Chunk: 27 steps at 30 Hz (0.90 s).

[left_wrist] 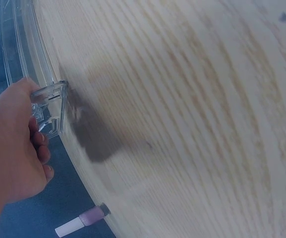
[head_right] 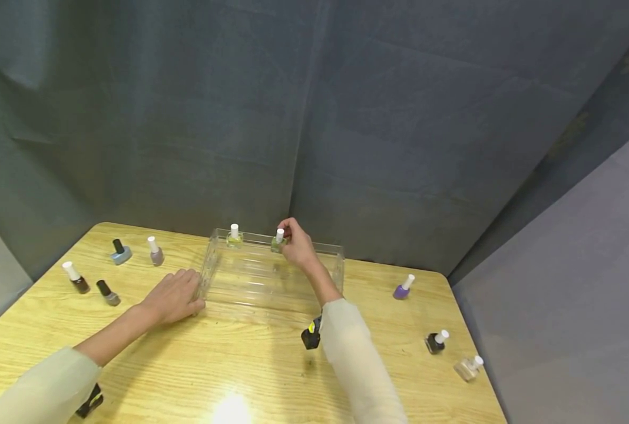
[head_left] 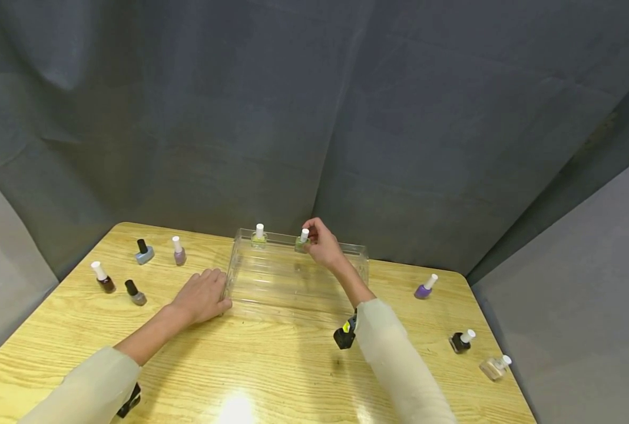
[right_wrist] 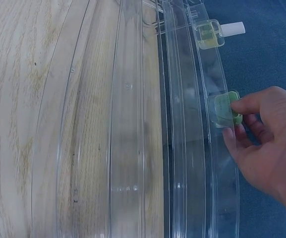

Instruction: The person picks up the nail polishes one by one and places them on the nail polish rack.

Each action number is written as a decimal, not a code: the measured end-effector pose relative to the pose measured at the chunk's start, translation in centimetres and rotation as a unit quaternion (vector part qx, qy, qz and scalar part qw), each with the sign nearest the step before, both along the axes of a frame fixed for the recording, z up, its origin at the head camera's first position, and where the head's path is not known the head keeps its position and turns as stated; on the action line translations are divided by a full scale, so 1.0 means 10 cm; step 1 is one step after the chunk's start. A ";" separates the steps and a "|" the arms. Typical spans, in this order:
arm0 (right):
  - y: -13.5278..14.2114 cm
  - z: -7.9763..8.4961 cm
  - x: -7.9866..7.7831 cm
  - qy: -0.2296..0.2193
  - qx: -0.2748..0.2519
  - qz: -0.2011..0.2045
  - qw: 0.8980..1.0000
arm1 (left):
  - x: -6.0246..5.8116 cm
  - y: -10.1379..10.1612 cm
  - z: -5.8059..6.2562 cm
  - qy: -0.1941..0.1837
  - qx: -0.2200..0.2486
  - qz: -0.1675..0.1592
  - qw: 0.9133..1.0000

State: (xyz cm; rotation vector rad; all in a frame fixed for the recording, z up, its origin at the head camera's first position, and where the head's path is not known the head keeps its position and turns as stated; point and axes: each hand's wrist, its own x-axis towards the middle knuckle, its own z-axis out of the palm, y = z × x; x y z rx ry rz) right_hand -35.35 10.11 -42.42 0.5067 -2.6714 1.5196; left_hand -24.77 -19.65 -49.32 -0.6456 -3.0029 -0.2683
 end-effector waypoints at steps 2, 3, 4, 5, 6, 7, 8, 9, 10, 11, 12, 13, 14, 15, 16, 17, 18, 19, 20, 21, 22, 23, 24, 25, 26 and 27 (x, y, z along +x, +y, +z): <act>0.00 0.00 0.00 -0.004 0.000 -0.003 1.000 | 0.00 0.01 0.00 0.001 0.000 0.000 1.000; 0.00 0.00 -0.01 -0.005 0.001 -0.003 1.000 | 0.01 0.01 0.01 0.001 0.001 0.000 1.000; 0.00 0.00 -0.01 -0.005 0.001 -0.003 1.000 | 0.01 0.01 0.01 0.002 0.001 0.000 1.000; 0.01 0.00 -0.01 -0.006 0.002 -0.002 1.000 | 0.01 0.01 0.01 0.003 0.001 0.000 1.000; 0.01 0.00 -0.01 -0.006 0.002 -0.001 1.000 | 0.01 0.01 0.00 0.003 0.001 0.000 1.000; 0.02 0.00 -0.01 -0.007 0.001 0.000 1.000 | 0.01 0.01 0.00 0.004 0.001 -0.001 1.000; 0.02 0.01 -0.01 -0.008 -0.001 0.001 1.000 | 0.01 0.01 0.00 0.004 0.000 -0.001 1.000; 0.03 0.01 0.00 -0.008 -0.003 0.002 1.000 | 0.01 0.01 0.00 0.005 -0.002 -0.001 1.000; 0.05 0.02 0.00 -0.008 -0.004 0.003 1.000 | 0.01 0.01 -0.01 0.005 -0.003 -0.001 1.000; 0.06 0.03 0.01 -0.007 -0.004 0.003 1.000 | 0.01 0.01 -0.01 0.005 -0.005 -0.001 1.000; 0.08 0.05 0.01 -0.004 -0.005 0.003 1.000 | 0.01 0.01 -0.01 0.005 -0.005 -0.001 1.000; 0.10 0.06 0.03 -0.003 -0.006 0.003 1.000 | 0.02 0.01 0.00 0.005 -0.005 -0.001 1.000; 0.12 0.07 0.03 0.000 -0.006 0.003 1.000 | 0.02 0.01 0.00 0.006 -0.006 -0.001 1.000; 0.15 0.09 0.05 0.006 -0.005 0.002 1.000 | 0.02 0.00 0.00 0.006 -0.005 0.000 1.000; 0.18 0.11 0.05 0.011 -0.006 0.001 1.000 | 0.02 0.00 0.00 0.006 -0.004 0.000 1.000; 0.21 0.12 0.07 0.015 -0.009 0.001 1.000 | 0.02 0.00 0.00 0.006 -0.003 0.000 1.000; 0.24 0.13 0.08 0.019 -0.012 0.001 1.000 | 0.02 0.00 0.00 0.007 -0.002 0.000 1.000; 0.28 0.14 0.08 0.023 -0.014 0.002 1.000 | 0.02 0.00 0.00 0.008 -0.002 -0.001 1.000; 0.31 0.15 0.09 0.027 -0.014 0.002 1.000 | 0.02 0.00 0.00 0.009 -0.002 -0.001 1.000; 0.35 0.16 0.11 0.031 -0.016 0.001 0.999 | 0.02 0.00 0.00 0.011 -0.002 -0.001 1.000; 0.39 0.17 0.12 0.033 -0.016 -0.001 0.999 | 0.01 0.00 0.00 0.013 -0.002 -0.002 1.000; 0.43 0.18 0.14 0.036 -0.016 -0.002 0.999 | 0.01 0.00 0.00 0.015 -0.003 -0.003 1.000; 0.47 0.19 0.16 0.039 -0.015 -0.004 0.999 | 0.01 0.00 0.00 0.016 -0.004 -0.003 1.000; 0.52 0.19 0.18 0.041 -0.014 -0.008 0.999 | 0.01 0.00 0.00 0.017 -0.004 -0.004 1.000; 0.56 0.20 0.20 0.042 -0.013 -0.010 0.999 | 0.01 0.00 0.00 0.019 -0.005 -0.004 1.000; 0.61 0.20 0.23 0.043 -0.011 -0.014 0.999 | 0.01 0.00 0.00 0.020 -0.006 -0.005 1.000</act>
